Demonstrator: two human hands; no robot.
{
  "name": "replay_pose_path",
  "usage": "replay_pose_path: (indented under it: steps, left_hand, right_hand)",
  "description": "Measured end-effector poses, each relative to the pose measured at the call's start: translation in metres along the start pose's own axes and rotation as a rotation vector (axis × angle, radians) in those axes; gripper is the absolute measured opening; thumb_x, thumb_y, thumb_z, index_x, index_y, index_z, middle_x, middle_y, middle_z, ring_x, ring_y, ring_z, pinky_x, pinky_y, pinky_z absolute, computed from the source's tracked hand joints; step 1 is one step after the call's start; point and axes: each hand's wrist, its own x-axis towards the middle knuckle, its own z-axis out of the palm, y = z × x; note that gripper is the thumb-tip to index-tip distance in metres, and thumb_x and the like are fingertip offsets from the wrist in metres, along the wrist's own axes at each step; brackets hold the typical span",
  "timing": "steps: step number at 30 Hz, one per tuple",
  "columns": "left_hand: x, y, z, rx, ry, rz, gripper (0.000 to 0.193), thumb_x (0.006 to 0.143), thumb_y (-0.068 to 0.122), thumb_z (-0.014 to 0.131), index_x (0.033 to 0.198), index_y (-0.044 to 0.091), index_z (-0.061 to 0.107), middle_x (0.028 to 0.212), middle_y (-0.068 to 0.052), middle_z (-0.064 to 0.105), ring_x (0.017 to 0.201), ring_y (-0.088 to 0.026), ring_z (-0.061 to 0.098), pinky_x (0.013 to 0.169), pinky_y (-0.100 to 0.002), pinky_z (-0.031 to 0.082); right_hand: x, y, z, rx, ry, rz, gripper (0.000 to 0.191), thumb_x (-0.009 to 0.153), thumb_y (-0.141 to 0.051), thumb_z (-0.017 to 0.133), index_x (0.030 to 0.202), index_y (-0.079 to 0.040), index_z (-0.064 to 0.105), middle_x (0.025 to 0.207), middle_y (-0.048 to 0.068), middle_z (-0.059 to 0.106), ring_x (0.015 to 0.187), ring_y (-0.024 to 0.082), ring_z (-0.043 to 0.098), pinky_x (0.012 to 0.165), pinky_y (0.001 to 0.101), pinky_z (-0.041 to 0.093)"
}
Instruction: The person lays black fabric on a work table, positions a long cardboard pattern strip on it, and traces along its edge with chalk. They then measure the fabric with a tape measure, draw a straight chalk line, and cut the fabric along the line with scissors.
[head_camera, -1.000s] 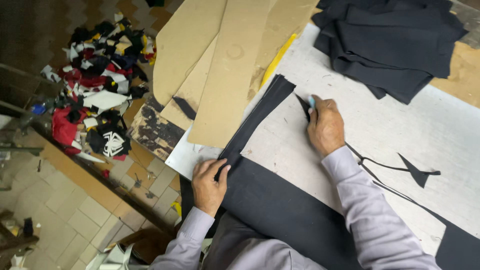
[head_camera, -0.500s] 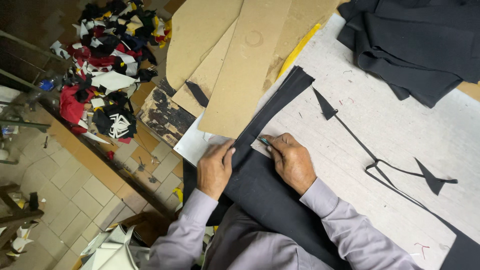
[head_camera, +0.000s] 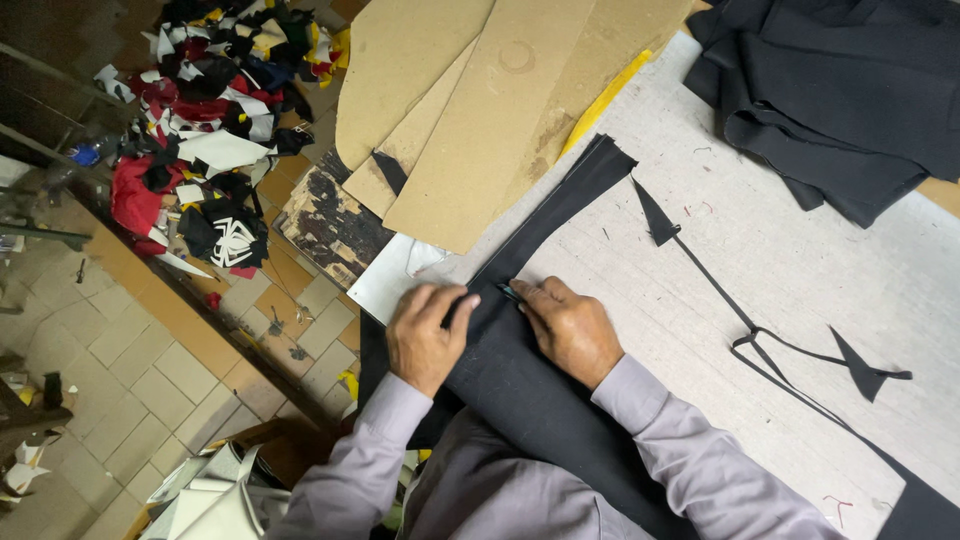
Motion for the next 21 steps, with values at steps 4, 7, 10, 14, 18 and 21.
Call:
replay_pose_path:
  steps: [4, 7, 10, 14, 18, 21]
  left_hand:
    - [-0.022, 0.010, -0.001, 0.027, 0.037, 0.000, 0.018, 0.086, 0.019, 0.082, 0.100, 0.009, 0.080, 0.099, -0.003, 0.072, 0.088, -0.026, 0.064, 0.079, -0.038, 0.054]
    - [-0.019, 0.011, -0.001, 0.046, 0.040, 0.007, 0.018, 0.085, 0.018, 0.082, 0.099, 0.008, 0.080, 0.097, -0.005, 0.070, 0.088, -0.027, 0.062, 0.079, -0.039, 0.053]
    - [-0.013, 0.013, -0.001, 0.068, 0.030, 0.014, 0.018, 0.084, 0.018, 0.083, 0.098, 0.008, 0.081, 0.096, -0.005, 0.069, 0.088, -0.027, 0.061, 0.078, -0.039, 0.053]
    - [-0.009, 0.018, -0.001, 0.083, -0.024, -0.042, 0.018, 0.085, 0.022, 0.083, 0.099, 0.010, 0.081, 0.097, -0.004, 0.068, 0.087, -0.026, 0.062, 0.079, -0.040, 0.053]
    - [-0.009, 0.024, 0.011, 0.162, -0.076, -0.126, 0.031, 0.082, 0.033, 0.084, 0.097, 0.010, 0.070, 0.108, -0.009, 0.066, 0.102, -0.035, 0.061, 0.089, -0.048, 0.050]
    - [-0.005, 0.020, 0.035, 0.194, -0.065, -0.026, 0.066, 0.080, 0.040, 0.086, 0.130, 0.005, 0.061, 0.121, -0.022, 0.060, 0.114, -0.044, 0.054, 0.097, -0.056, 0.045]
  right_hand:
    - [0.022, -0.004, 0.021, -0.151, -0.068, -0.090, 0.046, 0.084, -0.003, 0.068, 0.128, -0.013, 0.072, 0.087, 0.010, 0.064, 0.067, 0.027, 0.068, 0.057, 0.0388, 0.056]
    - [0.035, -0.006, 0.037, -0.253, -0.224, -0.062, 0.051, 0.079, -0.004, 0.067, 0.129, -0.011, 0.070, 0.094, 0.013, 0.064, 0.065, 0.026, 0.069, 0.054, 0.0382, 0.056]
    - [0.028, -0.006, 0.035, -0.271, -0.234, -0.034, 0.051, 0.079, -0.005, 0.068, 0.130, -0.010, 0.069, 0.098, 0.015, 0.065, 0.068, 0.028, 0.070, 0.056, 0.0395, 0.057]
    - [0.003, -0.007, 0.012, -0.293, -0.233, 0.031, 0.060, 0.067, -0.001, 0.065, 0.127, -0.007, 0.070, 0.103, 0.017, 0.067, 0.070, 0.031, 0.071, 0.056, 0.0394, 0.058]
    - [-0.026, -0.005, -0.012, -0.169, -0.206, 0.106, 0.047, 0.072, 0.001, 0.068, 0.117, -0.011, 0.076, 0.092, 0.014, 0.069, 0.070, 0.033, 0.069, 0.062, 0.0424, 0.057]
    - [-0.090, 0.004, -0.047, 0.093, -0.023, 0.259, 0.036, 0.081, 0.002, 0.070, 0.115, -0.009, 0.077, 0.086, 0.014, 0.068, 0.069, 0.031, 0.068, 0.062, 0.0410, 0.056]
